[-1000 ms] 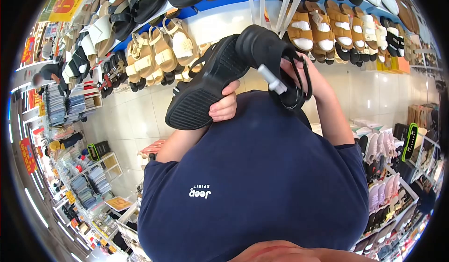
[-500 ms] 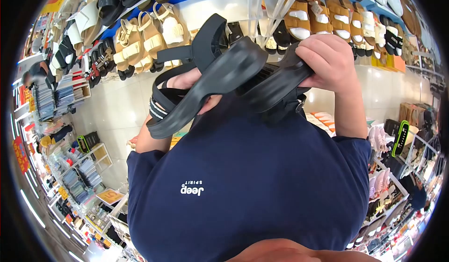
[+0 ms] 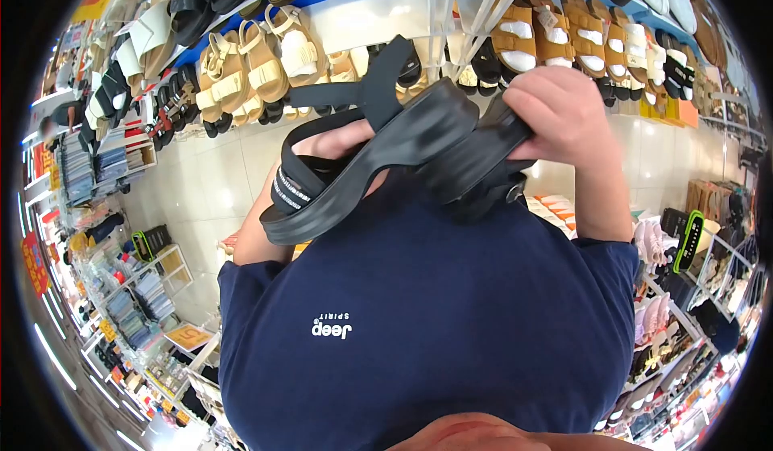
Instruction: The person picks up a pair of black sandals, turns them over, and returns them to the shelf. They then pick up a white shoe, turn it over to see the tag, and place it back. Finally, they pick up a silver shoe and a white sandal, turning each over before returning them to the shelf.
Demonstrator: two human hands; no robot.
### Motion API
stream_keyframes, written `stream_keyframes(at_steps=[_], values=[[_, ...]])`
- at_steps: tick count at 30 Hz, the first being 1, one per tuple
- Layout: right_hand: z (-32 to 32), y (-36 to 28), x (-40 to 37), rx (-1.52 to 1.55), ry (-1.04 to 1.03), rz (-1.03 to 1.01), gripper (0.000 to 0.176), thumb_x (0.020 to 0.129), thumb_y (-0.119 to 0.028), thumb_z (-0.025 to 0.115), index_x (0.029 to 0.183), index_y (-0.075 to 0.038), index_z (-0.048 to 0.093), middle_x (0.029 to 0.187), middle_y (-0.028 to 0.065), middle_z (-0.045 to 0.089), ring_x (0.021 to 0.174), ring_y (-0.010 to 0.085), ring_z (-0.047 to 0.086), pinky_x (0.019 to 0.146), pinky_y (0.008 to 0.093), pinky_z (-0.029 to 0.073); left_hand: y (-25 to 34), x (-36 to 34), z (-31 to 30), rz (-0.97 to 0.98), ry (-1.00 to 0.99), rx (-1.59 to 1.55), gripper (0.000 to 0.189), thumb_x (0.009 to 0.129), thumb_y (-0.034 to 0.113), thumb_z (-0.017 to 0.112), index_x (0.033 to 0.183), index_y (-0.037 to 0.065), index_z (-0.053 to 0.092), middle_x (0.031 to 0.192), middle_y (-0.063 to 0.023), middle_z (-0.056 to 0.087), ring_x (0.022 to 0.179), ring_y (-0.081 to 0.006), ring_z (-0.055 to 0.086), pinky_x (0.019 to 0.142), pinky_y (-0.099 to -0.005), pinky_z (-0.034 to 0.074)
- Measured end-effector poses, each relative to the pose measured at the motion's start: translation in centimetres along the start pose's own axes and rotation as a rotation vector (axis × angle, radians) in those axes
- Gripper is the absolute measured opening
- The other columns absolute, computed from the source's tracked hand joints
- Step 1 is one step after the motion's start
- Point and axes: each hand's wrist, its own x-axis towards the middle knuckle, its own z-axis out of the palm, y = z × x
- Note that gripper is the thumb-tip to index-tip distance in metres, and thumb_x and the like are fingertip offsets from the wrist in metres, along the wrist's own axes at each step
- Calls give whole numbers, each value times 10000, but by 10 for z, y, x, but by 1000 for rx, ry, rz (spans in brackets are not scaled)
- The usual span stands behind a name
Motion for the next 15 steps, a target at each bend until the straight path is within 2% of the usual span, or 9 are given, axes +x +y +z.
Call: stream_keyframes(at_steps=[1,4,5,7,9,11,13,14,15], values=[[3,-3,-1,38,-38,-1,512,638,-486,701,843,-32,582,800,72,588,713,259,623,599,345,499,-10,6,-7,-132,-20,-187,368,975,290,432,1086,-43,542,616,-97,551,450,-158,538,391,-248,396],[11,-5,-1,75,-14,2,531,623,-504,703,850,-38,591,802,82,596,712,269,629,594,354,496,-18,-1,-3,-118,64,-2,468,995,404,376,943,-23,561,560,-148,569,420,-208,570,347,-276,432],[9,-2,0,69,-2,9,523,616,-493,710,850,-41,592,802,80,598,710,269,628,594,354,496,-28,-5,-1,-40,108,157,473,995,410,374,919,-19,560,565,-150,571,420,-214,571,348,-280,439],[9,3,-4,36,26,35,490,589,-434,743,845,-44,593,795,75,602,704,270,628,594,351,495,-20,1,-5,-275,92,-388,470,996,414,366,871,-4,541,583,-120,544,417,-228,568,340,-291,445],[7,9,-9,28,29,71,480,569,-403,757,839,-42,593,792,74,602,703,271,627,594,351,495,-13,4,-3,-477,253,-864,462,995,414,369,840,7,526,592,-94,516,414,-237,565,334,-297,446],[5,10,-6,17,25,88,495,545,-398,767,837,-39,591,784,77,600,700,271,624,594,353,493,-14,6,-7,-453,172,-938,444,990,408,386,839,12,519,586,-79,494,413,-239,564,329,-301,443],[8,5,-3,76,3,87,489,511,-381,775,820,-57,577,775,64,589,689,261,611,577,351,482,-21,10,-19,-259,-205,-618,423,984,401,407,850,15,516,576,-70,479,413,-240,563,324,-306,440],[11,1,-2,108,-10,88,488,495,-372,779,811,-66,570,770,58,583,684,256,604,569,350,477,-23,8,-17,-277,-134,-620,414,982,394,413,857,13,515,580,-75,483,411,-239,560,321,-309,438],[15,-3,0,127,-37,53,512,566,-436,757,847,-38,598,790,86,605,704,272,626,589,361,486,-20,8,-8,-295,-64,-622,405,980,387,420,865,10,513,583,-79,487,409,-239,558,318,-312,436]])
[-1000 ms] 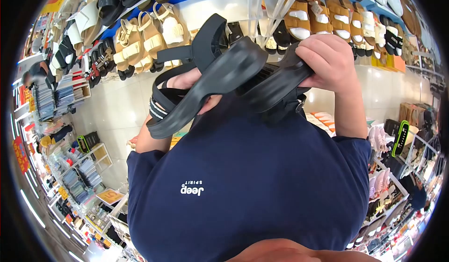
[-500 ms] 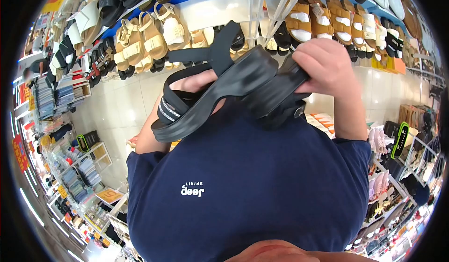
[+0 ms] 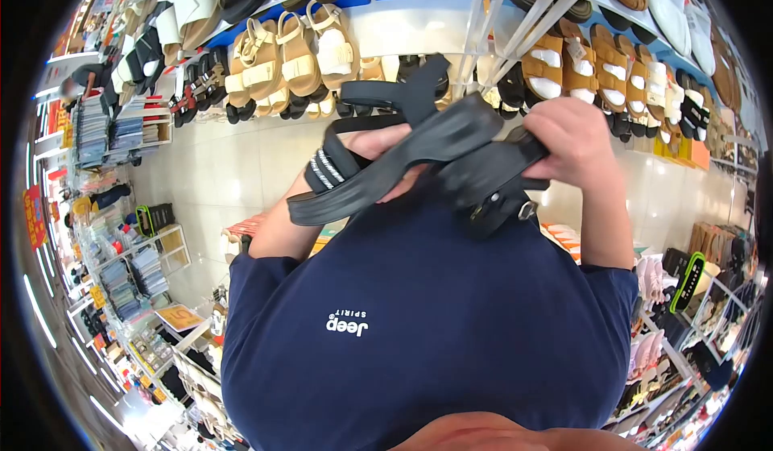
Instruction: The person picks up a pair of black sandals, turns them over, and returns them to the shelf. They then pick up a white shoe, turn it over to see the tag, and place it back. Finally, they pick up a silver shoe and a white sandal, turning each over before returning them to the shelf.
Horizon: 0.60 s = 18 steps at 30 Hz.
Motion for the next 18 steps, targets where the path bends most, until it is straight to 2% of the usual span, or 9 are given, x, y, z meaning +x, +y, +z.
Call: stream_keyframes(at_steps=[1,6,9,10,11,13,15,16,18], values=[[5,-4,2,16,-33,-31,512,571,-436,762,852,-37,605,782,84,605,703,274,628,592,367,486,-1,-1,5,3,69,-13,396,978,380,426,872,8,511,586,-84,491,407,-238,556,314,-315,434],[15,15,-2,59,58,29,539,544,-459,770,855,-45,620,795,83,626,717,288,637,629,364,503,-8,0,-18,86,-154,51,405,991,374,394,938,-13,499,656,-116,518,396,-238,544,300,-303,425],[16,16,-2,84,108,72,533,418,-338,796,828,-63,596,741,63,588,670,274,599,561,358,470,-15,-6,-30,104,-113,-61,417,988,383,400,965,-21,500,681,-132,546,390,-247,540,295,-315,422],[16,11,-3,71,42,89,532,409,-324,802,829,-69,599,749,65,591,678,278,601,567,362,469,-19,-5,-36,73,-149,-85,418,986,385,402,979,-21,499,702,-140,556,388,-251,537,292,-320,419],[22,4,0,112,85,57,521,421,-336,799,822,-73,594,715,61,560,662,278,587,568,369,461,-21,-2,-44,42,-187,-107,420,984,387,403,992,-22,497,724,-148,567,385,-254,534,290,-324,416],[28,-7,5,138,40,14,525,421,-355,795,810,-70,588,717,58,560,672,276,589,576,366,460,-22,0,-44,26,-205,-160,423,979,387,412,1004,-26,497,731,-158,579,379,-260,530,284,-332,409],[31,1,5,174,9,38,476,535,-381,785,827,-54,599,751,82,588,700,286,607,595,364,473,-26,0,-33,62,-166,-222,425,972,384,428,1001,-34,498,703,-163,582,369,-266,526,278,-339,402],[33,8,4,189,-4,51,459,592,-393,779,835,-46,604,768,94,602,714,292,615,604,363,480,-22,-2,-19,154,-121,-223,410,970,373,435,975,-31,497,695,-171,578,365,-265,524,273,-330,393],[38,20,-1,227,5,159,368,628,-289,783,840,-48,601,772,95,603,718,298,614,614,359,485,-21,-1,-43,93,-193,-169,390,969,358,441,958,-28,492,669,-172,564,365,-259,521,272,-318,384]])
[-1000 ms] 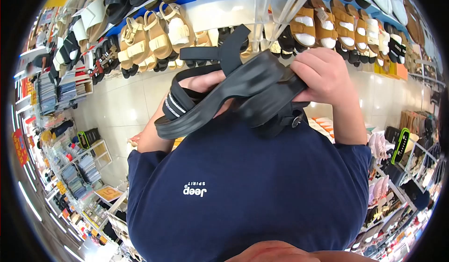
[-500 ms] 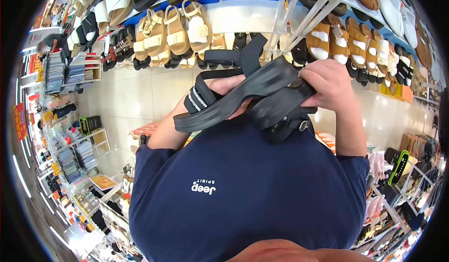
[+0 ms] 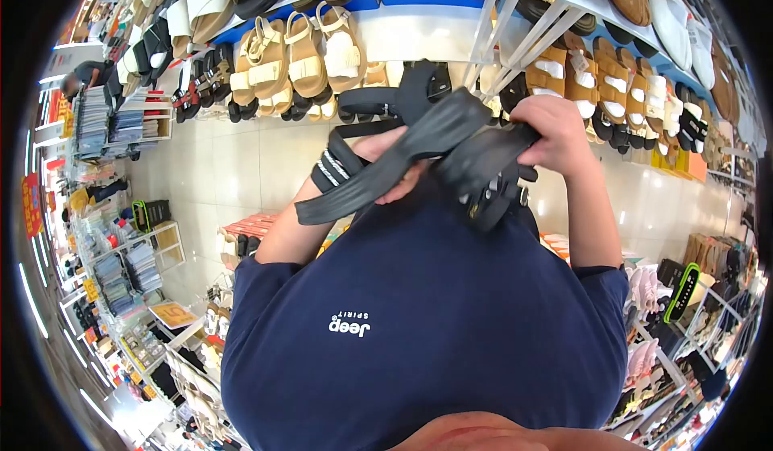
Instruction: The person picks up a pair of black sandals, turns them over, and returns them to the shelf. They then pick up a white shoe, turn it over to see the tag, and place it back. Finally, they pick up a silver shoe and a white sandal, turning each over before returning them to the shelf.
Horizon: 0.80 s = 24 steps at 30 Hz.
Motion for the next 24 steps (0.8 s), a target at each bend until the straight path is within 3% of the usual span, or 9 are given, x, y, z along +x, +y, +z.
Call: stream_keyframes(at_steps=[1,3,5,6,8,10,13,17,24], values=[[3,8,-2,19,9,50,328,646,-237,784,842,-50,599,773,95,604,720,301,613,620,357,487,6,-2,-2,-34,-34,24,380,969,350,445,950,-27,490,656,-172,556,366,-256,520,271,-313,380],[19,20,-17,-21,104,294,273,663,-159,757,875,-44,629,802,109,631,741,307,621,655,355,496,8,-13,19,238,351,359,474,996,433,344,910,-9,491,507,-145,470,349,-211,464,293,-280,353],[38,25,-28,-108,200,603,321,636,-194,772,898,-52,652,814,114,650,759,307,634,673,368,500,16,-21,-1,270,270,346,534,1006,473,273,899,-1,495,519,-129,481,351,-197,434,324,-268,357],[43,24,-31,-102,125,751,292,707,-222,755,925,-48,665,828,133,660,781,310,641,685,365,503,16,-20,-8,291,413,214,518,1001,482,302,941,16,521,576,-119,525,420,-191,481,398,-272,402],[69,33,-47,238,110,950,285,770,-228,732,917,5,655,761,100,660,703,195,625,655,310,484,17,-19,-22,382,695,-53,500,991,499,359,1026,48,572,691,-97,614,559,-179,576,545,-279,492],[72,25,-42,571,36,1086,328,845,-242,695,923,71,642,755,57,651,695,84,550,635,261,455,14,-21,-23,451,642,-36,406,957,458,512,1102,89,598,879,-40,668,758,-161,653,659,-287,532],[85,30,-43,712,103,1029,344,866,-256,680,935,79,641,772,63,655,702,85,556,642,255,456,7,-13,-18,546,840,185,437,957,467,507,1155,83,573,984,-47,664,867,-162,656,751,-316,545],[75,24,-33,675,98,969,343,876,-241,668,982,83,632,836,69,660,750,89,568,673,245,460,4,-12,-30,509,741,40,451,966,450,497,1211,74,549,1073,-43,656,949,-166,648,832,-321,532],[90,12,-13,1317,245,1042,311,961,-248,550,1009,47,637,888,45,671,783,87,608,726,234,478,-2,-4,-44,569,752,26,425,993,394,457,1266,70,489,1178,-56,607,1067,-187,600,910,-335,496]])
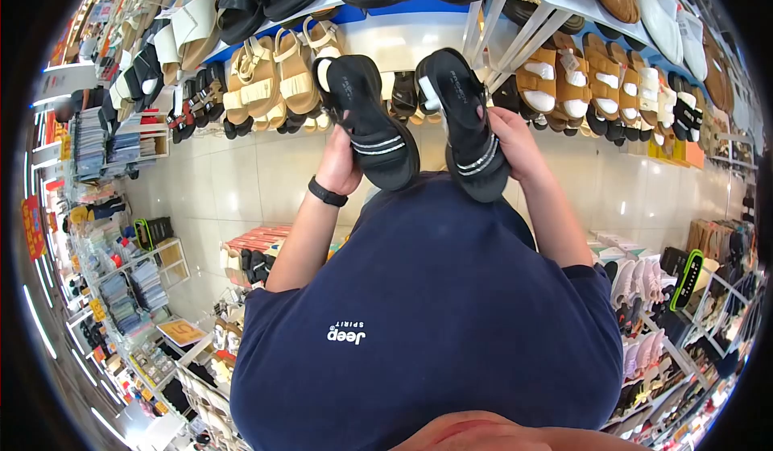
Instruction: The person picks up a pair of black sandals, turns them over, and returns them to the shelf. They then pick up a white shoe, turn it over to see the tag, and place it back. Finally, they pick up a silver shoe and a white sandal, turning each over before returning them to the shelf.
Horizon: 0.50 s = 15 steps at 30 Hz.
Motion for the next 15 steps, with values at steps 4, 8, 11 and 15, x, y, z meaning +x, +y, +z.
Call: stream_keyframes(at_steps=[4,8,11,15], values=[[26,29,1,75,5,-56,328,988,-261,498,1080,32,614,982,51,670,855,104,621,784,248,486,-13,-4,9,82,-4,110,392,1010,315,443,1300,52,461,1206,-48,590,1079,-158,580,942,-298,451],[31,33,-9,120,-20,-55,362,1006,-242,439,1192,39,571,1116,79,648,988,129,608,891,259,459,-14,-9,10,103,-40,168,395,1020,256,408,1346,32,417,1274,-54,553,1156,-142,530,980,-270,410],[30,35,-16,163,-43,-52,386,1007,-226,419,1269,43,504,1220,107,597,1067,150,578,949,272,432,-6,-20,29,99,-105,121,393,981,161,398,1351,32,383,1306,-78,515,1185,-163,509,1003,-300,397],[31,34,-27,256,-50,-14,403,981,-161,409,1334,34,418,1311,122,521,1160,169,520,1005,288,391,-9,-20,9,84,-248,142,528,830,114,450,1341,32,344,1308,-103,483,1211,-203,489,1039,-343,375]])
